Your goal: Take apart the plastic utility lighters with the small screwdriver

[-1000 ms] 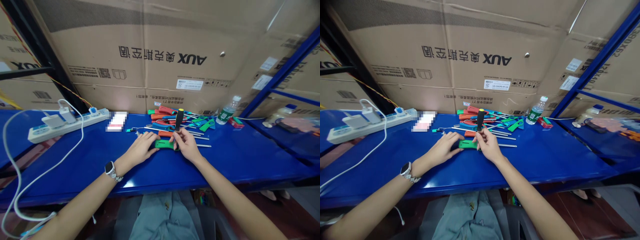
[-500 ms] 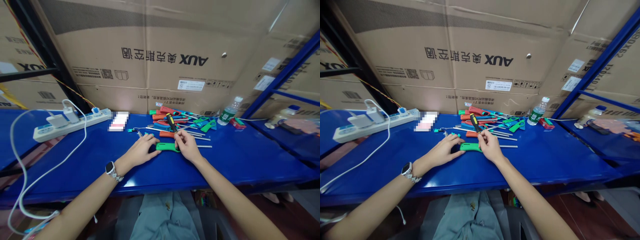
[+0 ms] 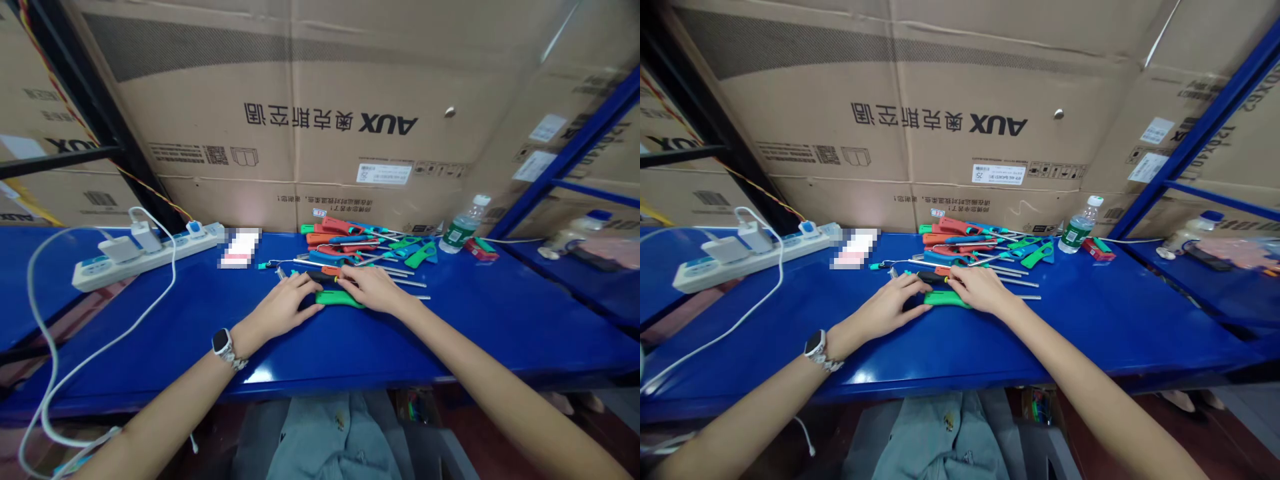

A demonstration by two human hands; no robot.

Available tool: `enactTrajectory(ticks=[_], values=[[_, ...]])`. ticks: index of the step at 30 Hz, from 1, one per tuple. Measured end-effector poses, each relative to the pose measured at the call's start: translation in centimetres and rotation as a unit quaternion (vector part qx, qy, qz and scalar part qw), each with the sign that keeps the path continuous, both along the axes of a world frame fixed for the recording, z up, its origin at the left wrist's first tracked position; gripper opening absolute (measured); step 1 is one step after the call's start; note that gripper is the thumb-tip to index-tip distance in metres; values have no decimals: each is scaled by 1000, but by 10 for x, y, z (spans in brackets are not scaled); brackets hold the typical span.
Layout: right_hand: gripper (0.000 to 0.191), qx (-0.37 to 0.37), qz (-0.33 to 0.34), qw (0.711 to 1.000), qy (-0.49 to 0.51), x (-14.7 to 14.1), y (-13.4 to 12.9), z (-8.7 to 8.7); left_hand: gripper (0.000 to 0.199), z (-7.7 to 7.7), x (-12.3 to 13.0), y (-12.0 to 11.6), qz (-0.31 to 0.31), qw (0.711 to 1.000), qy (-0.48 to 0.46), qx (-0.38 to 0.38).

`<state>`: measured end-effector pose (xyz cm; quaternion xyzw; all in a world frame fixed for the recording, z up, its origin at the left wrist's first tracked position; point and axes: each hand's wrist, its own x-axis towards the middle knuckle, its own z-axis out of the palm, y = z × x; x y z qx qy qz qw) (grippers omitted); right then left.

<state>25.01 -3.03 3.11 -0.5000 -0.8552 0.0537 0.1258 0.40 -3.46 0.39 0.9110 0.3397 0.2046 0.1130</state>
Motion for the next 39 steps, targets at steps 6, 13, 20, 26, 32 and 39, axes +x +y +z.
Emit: enactTrajectory(ticks=[6,13,20,26,32,39], values=[[12,-38,10,999,35,3,11,-3,30,0,-1,0,5,1000,17,3],[11,27,-29,998,47,0,1,-14,31,0,0,-2,10,1000,25,11],[9,22,-31,997,64,-1,-4,-13,31,1,0,-2,12,999,26,15],[18,32,-24,995,88,5,-12,-15,33,0,1,-2,15,999,38,27],[36,50,1,996,80,26,-30,-25,30,7,3,-1,18,997,30,67],[17,29,16,998,58,48,-33,-25,31,14,8,-5,-7,997,32,63]])
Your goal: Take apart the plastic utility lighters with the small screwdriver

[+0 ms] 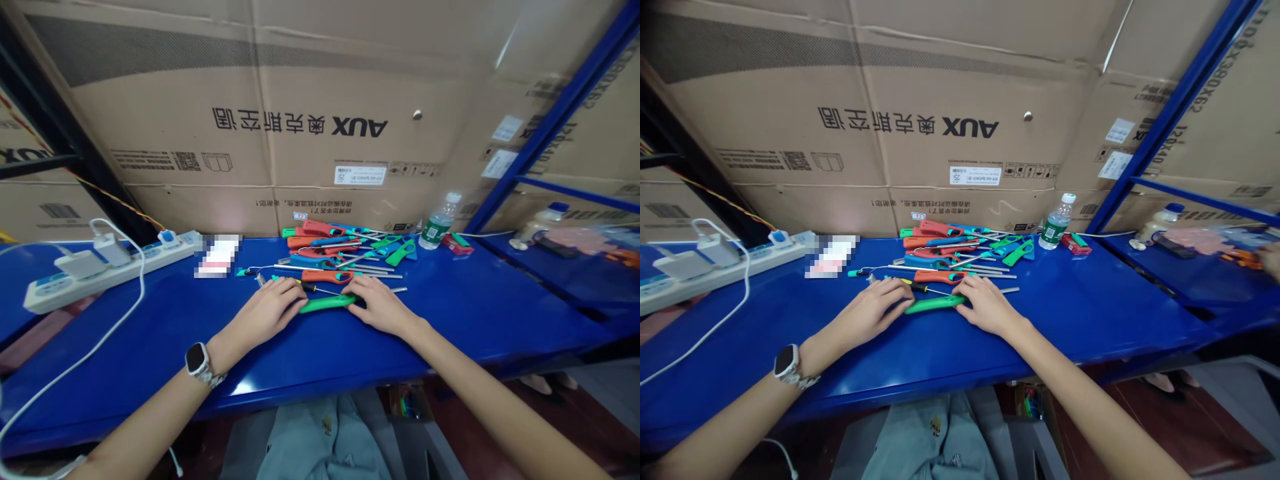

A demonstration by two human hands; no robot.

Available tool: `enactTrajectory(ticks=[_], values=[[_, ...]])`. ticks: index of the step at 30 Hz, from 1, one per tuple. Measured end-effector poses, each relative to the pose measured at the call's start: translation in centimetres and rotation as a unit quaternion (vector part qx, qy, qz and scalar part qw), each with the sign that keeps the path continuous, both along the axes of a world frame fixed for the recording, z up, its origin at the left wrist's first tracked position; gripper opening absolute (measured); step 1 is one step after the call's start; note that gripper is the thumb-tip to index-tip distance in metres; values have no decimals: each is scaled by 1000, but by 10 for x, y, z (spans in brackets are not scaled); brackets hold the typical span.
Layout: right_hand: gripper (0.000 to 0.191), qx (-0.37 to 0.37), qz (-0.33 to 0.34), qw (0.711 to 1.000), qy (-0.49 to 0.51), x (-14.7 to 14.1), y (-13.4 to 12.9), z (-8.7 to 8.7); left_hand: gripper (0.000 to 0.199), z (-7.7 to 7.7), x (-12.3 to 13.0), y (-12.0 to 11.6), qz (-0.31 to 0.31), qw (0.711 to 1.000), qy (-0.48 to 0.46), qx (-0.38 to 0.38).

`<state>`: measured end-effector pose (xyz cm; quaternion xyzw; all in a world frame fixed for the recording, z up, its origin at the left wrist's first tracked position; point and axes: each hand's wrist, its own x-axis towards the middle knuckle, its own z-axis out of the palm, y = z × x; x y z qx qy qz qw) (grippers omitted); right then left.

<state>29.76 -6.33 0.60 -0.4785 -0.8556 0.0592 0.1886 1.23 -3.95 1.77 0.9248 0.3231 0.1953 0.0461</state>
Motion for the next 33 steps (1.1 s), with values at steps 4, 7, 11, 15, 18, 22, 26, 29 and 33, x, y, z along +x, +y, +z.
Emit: enactTrajectory(ticks=[4,7,11,15,18,22,26,29,33], values=[[14,33,15,999,15,-1,-3,-1,33,-4,2,-4,-11,1000,-3,-5],[17,53,34,997,37,-4,-5,-1,26,-5,0,-1,-9,1000,-9,12],[18,97,33,994,46,-7,15,11,24,7,-4,20,-2,998,-46,52],[26,140,-30,989,37,-15,74,37,27,27,2,66,42,993,-68,87],[24,165,-110,980,27,-25,120,45,30,28,10,100,115,988,-52,91],[32,129,-126,983,19,-31,135,35,36,11,15,116,148,984,-34,89],[46,151,-138,974,93,-27,95,16,37,-1,13,108,140,985,-20,102],[28,111,-92,986,84,-22,60,7,37,-1,11,102,130,986,-9,100],[23,59,-61,996,39,-17,37,1,34,4,7,93,133,986,-28,91]])
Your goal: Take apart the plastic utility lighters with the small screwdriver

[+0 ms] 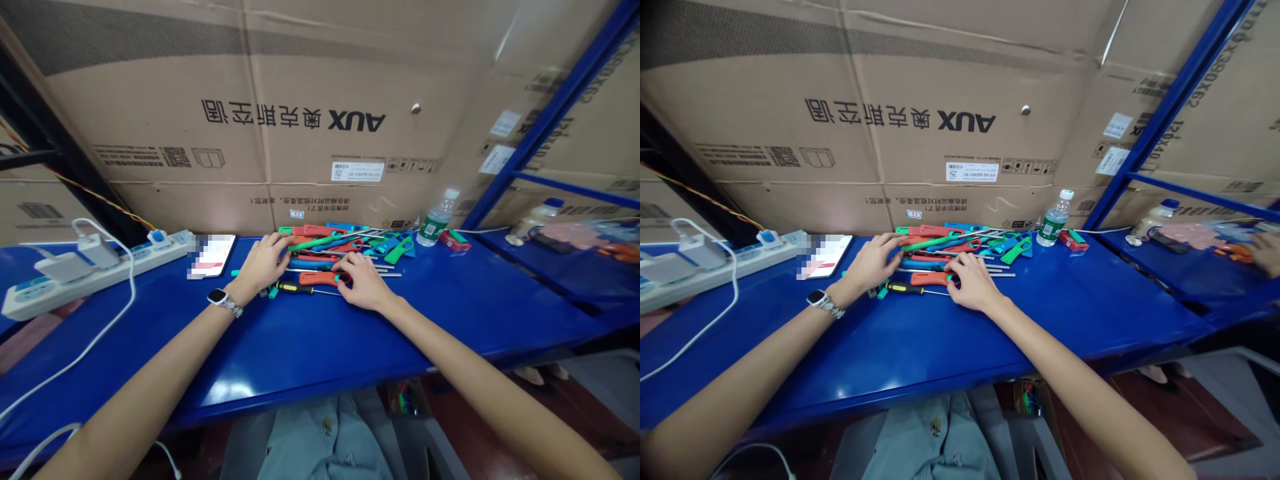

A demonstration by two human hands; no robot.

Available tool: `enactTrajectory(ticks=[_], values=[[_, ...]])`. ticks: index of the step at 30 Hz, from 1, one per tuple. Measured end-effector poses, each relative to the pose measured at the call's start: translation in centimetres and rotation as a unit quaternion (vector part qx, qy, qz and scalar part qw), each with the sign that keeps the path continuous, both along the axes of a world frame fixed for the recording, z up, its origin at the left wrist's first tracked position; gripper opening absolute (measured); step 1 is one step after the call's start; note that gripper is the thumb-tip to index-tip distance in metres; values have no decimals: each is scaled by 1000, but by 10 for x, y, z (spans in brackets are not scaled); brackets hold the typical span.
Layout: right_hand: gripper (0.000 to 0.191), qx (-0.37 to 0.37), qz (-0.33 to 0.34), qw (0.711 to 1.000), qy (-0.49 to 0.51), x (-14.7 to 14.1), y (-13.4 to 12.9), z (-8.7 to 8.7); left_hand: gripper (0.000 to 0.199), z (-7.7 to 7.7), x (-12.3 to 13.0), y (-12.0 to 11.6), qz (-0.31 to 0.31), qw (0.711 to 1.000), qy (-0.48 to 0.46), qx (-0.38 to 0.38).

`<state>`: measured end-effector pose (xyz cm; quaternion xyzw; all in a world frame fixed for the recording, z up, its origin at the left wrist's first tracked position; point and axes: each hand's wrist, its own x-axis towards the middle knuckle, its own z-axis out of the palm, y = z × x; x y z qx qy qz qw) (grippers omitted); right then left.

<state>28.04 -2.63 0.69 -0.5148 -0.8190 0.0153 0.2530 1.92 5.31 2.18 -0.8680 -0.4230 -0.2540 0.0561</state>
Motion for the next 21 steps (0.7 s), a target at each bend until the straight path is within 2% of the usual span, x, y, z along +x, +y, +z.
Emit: enactTrajectory(ticks=[5,9,13,16,21], values=[[33,-13,-1,999,-31,3,-2,-2,26,1,-10,-30,-40,998,-51,4],[30,-32,-5,999,-36,4,2,-3,24,-5,-18,-53,-90,995,-28,-40],[25,-49,-3,998,-33,4,7,-2,24,-11,-25,-62,-136,988,15,-71],[23,-58,16,998,-10,5,7,-2,21,-11,-28,-65,-169,982,-8,-81],[24,-96,72,990,69,4,1,-6,18,-11,-31,-77,-203,967,-45,-148]])
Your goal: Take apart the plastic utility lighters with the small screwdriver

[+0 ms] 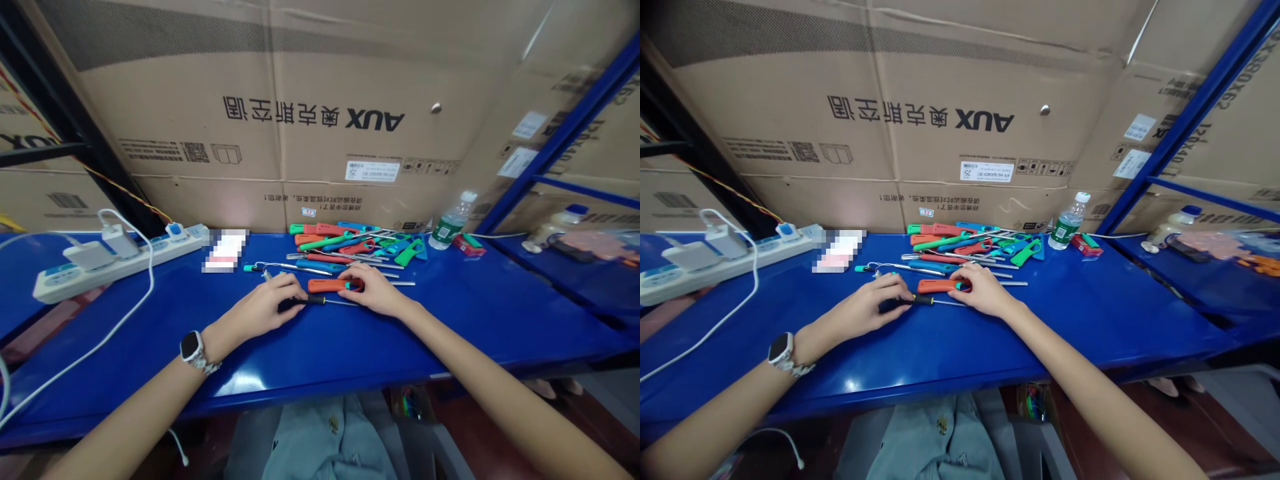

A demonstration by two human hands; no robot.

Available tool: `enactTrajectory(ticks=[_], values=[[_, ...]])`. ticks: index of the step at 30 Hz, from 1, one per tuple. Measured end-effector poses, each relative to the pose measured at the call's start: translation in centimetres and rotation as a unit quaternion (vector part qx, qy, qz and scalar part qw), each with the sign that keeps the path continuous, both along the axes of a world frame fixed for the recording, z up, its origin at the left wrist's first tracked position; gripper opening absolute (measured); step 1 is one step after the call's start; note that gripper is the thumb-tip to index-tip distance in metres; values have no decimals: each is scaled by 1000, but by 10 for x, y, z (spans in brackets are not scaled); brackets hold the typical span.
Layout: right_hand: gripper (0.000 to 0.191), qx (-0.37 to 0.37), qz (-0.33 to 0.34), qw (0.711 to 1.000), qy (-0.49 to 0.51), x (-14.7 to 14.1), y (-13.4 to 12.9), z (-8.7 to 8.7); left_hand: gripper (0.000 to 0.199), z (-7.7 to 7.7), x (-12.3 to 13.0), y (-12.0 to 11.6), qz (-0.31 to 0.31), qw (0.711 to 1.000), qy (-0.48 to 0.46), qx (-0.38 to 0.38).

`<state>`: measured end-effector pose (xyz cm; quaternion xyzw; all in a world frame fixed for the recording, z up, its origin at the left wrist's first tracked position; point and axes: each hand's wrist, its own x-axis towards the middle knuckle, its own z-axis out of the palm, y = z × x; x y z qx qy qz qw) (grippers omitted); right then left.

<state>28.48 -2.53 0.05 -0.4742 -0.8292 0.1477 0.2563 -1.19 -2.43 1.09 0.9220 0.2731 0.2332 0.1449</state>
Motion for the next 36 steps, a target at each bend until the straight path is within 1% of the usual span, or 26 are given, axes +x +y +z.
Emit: enactTrajectory(ticks=[2,4,6,8,10,13,15,19,21,22,24,26,28,29,30,31,32,34,36], values=[[25,-7,9,1000,18,-1,-2,-1,23,-1,0,-2,21,1000,1,2],[25,-12,15,999,30,-3,-3,-1,33,-2,-1,-1,57,998,15,36],[24,-19,17,999,41,-4,-3,-1,30,-2,-1,2,77,993,53,75],[24,-21,18,998,49,-6,-3,-1,21,0,-2,2,62,990,90,91],[23,-16,28,998,55,-8,-5,-2,22,4,-4,-2,32,991,94,85],[21,-18,49,997,57,-14,-8,0,27,8,-6,-11,3,997,46,61],[18,-23,54,996,68,-18,-13,6,27,10,-6,-15,13,999,-2,39],[28,2,55,994,97,-30,-25,31,25,11,1,-13,61,992,-108,-9],[40,22,69,996,50,-39,-32,45,26,13,6,-9,69,986,-150,-27],[40,28,74,997,14,-44,-34,50,26,13,9,-8,70,983,-166,-36],[20,40,51,998,-22,-55,-37,57,28,13,12,-7,77,973,-210,-58],[15,46,25,998,-19,-63,-36,57,32,10,13,-9,89,954,-272,-86],[14,25,11,999,35,-68,-32,54,31,6,12,-11,95,935,-323,-113],[16,3,7,997,82,-69,-29,52,29,3,12,-12,94,929,-336,-124],[19,-20,2,990,142,-70,-25,51,27,1,12,-13,96,928,-334,-130],[24,-41,-1,977,209,-71,-21,50,26,-1,12,-14,98,934,-318,-129],[29,-58,-2,959,276,-72,-17,50,27,-3,12,-14,100,945,-287,-119],[35,-81,5,920,384,-76,-10,52,31,-5,14,-15,110,973,-186,-79],[38,-84,21,893,441,-83,-4,52,34,-6,16,-16,126,989,-75,-26]])
